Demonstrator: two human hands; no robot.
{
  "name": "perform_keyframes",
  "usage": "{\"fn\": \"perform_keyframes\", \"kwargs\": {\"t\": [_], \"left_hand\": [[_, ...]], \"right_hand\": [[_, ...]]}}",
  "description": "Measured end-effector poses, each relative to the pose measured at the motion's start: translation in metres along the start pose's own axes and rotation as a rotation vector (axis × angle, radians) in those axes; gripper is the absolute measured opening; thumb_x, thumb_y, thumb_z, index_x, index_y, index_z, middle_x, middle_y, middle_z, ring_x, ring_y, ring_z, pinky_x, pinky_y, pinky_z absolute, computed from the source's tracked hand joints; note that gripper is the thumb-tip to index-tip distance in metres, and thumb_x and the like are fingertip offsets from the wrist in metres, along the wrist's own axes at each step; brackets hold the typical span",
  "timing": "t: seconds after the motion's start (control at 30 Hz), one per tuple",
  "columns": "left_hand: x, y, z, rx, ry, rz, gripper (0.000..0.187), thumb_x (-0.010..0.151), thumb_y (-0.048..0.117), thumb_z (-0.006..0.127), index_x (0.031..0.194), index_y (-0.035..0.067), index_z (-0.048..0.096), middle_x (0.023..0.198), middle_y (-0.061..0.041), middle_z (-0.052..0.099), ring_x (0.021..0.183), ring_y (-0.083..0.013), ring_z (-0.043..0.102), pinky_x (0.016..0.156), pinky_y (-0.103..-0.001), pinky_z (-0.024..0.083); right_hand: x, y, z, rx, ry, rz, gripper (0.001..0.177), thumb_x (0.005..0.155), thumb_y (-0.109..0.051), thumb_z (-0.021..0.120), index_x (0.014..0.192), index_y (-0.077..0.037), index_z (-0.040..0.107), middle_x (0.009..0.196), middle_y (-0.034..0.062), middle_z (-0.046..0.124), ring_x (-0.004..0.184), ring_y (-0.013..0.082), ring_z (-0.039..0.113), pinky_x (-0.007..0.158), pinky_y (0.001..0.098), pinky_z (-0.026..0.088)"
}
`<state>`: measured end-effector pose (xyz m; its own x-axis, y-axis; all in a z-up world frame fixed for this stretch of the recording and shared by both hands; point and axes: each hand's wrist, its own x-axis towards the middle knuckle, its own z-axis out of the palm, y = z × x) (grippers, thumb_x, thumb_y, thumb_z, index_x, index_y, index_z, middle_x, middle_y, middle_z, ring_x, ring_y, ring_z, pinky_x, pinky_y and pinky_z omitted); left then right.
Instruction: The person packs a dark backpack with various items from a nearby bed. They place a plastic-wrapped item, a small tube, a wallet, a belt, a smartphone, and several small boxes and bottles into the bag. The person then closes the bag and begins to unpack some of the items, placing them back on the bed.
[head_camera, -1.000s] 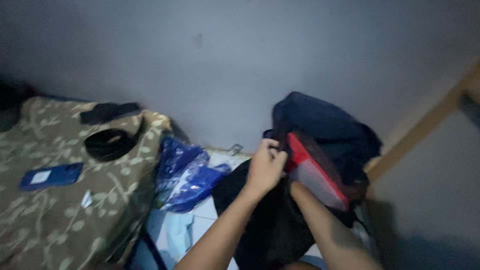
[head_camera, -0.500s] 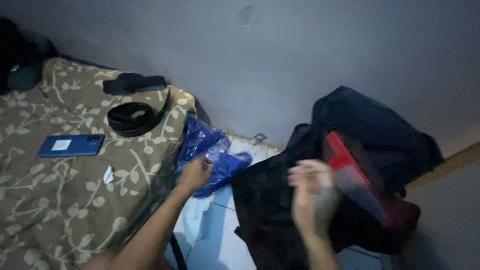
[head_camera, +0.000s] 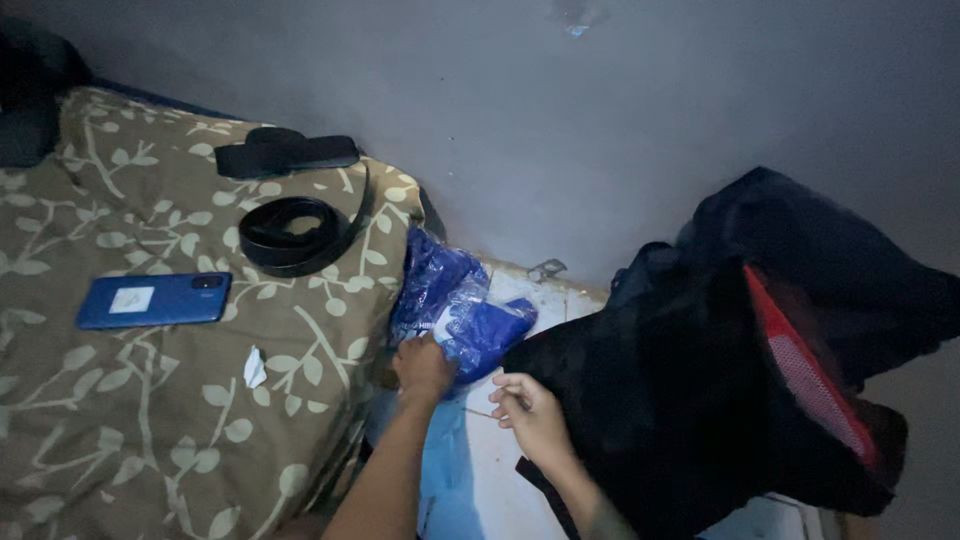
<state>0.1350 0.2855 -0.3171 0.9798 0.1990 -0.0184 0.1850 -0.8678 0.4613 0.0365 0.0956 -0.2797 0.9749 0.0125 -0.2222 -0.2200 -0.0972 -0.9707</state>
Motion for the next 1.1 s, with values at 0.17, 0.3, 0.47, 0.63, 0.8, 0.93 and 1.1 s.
{"fn": "perform_keyframes", "kwargs": {"t": [0.17, 0.3, 0.47, 0.63, 0.8, 0.93, 1.1], "left_hand": [[-0.006, 0.025, -0.026, -0.379, -0.095, 0.144, 0.036, 0.072, 0.024, 0.077, 0.106, 0.012, 0.075, 0.099, -0.018, 0.076, 0.098, -0.0374, 0.072, 0.089, -0.052, 0.053], [-0.035, 0.075, -0.092, -0.441, -0.041, 0.346, 0.035, 0.075, 0.020, 0.076, 0.109, 0.009, 0.074, 0.098, -0.021, 0.075, 0.097, -0.0396, 0.070, 0.088, -0.050, 0.053], [-0.079, 0.089, -0.184, -1.006, -0.335, 0.571, 0.033, 0.087, 0.015, 0.073, 0.118, 0.004, 0.071, 0.099, -0.011, 0.079, 0.092, -0.0189, 0.069, 0.085, -0.036, 0.056], [-0.088, 0.085, -0.222, -1.227, -0.411, 0.521, 0.038, 0.092, 0.020, 0.073, 0.127, 0.006, 0.065, 0.113, -0.006, 0.068, 0.103, -0.0122, 0.063, 0.091, -0.031, 0.052], [-0.090, 0.071, -0.206, -0.683, 0.191, 0.546, 0.042, 0.092, 0.032, 0.076, 0.122, 0.004, 0.068, 0.118, -0.009, 0.066, 0.111, -0.0223, 0.064, 0.096, -0.036, 0.051], [-0.065, 0.058, -0.188, -1.104, 0.072, 0.315, 0.063, 0.087, 0.038, 0.078, 0.135, 0.009, 0.052, 0.126, -0.011, 0.065, 0.117, -0.0269, 0.063, 0.101, -0.040, 0.050], [-0.061, 0.047, -0.165, -1.917, -0.764, -0.182, 0.061, 0.090, 0.041, 0.065, 0.139, 0.005, 0.057, 0.128, -0.015, 0.069, 0.112, -0.0287, 0.069, 0.099, -0.046, 0.053]], "right_hand": [[0.003, -0.005, 0.006, 0.067, 0.036, 0.062, 0.034, 0.096, -0.014, 0.057, 0.128, -0.006, 0.062, 0.116, 0.0096, 0.071, 0.099, 0.0194, 0.070, 0.081, 0.0343, 0.059], [0.000, -0.039, 0.016, 0.195, 0.197, 0.176, 0.057, 0.100, -0.041, 0.054, 0.150, -0.019, 0.037, 0.145, 0.0046, 0.052, 0.132, 0.0192, 0.052, 0.105, 0.0416, 0.047], [-0.005, -0.087, 0.020, 0.609, 0.060, 0.031, 0.072, 0.098, -0.061, 0.039, 0.155, -0.018, 0.036, 0.149, 0.0056, 0.051, 0.136, 0.0227, 0.050, 0.113, 0.0449, 0.040], [-0.019, -0.117, 0.020, 0.735, -0.110, -0.078, 0.069, 0.101, -0.058, 0.041, 0.147, -0.006, 0.047, 0.138, 0.0126, 0.062, 0.124, 0.0243, 0.061, 0.105, 0.0417, 0.050], [-0.038, -0.148, 0.028, 0.553, -0.047, -0.233, 0.045, 0.094, -0.015, 0.068, 0.136, -0.004, 0.054, 0.119, 0.0093, 0.066, 0.105, 0.0200, 0.068, 0.091, 0.0370, 0.057], [-0.051, -0.184, 0.017, 0.607, -0.120, -0.115, 0.044, 0.087, -0.010, 0.070, 0.128, 0.000, 0.059, 0.104, 0.0116, 0.072, 0.090, 0.0223, 0.073, 0.081, 0.0379, 0.060], [-0.045, -0.203, 0.005, 0.516, -0.184, -0.021, 0.042, 0.088, -0.011, 0.069, 0.127, 0.001, 0.063, 0.103, 0.0118, 0.074, 0.088, 0.0214, 0.073, 0.078, 0.0346, 0.060]]}}
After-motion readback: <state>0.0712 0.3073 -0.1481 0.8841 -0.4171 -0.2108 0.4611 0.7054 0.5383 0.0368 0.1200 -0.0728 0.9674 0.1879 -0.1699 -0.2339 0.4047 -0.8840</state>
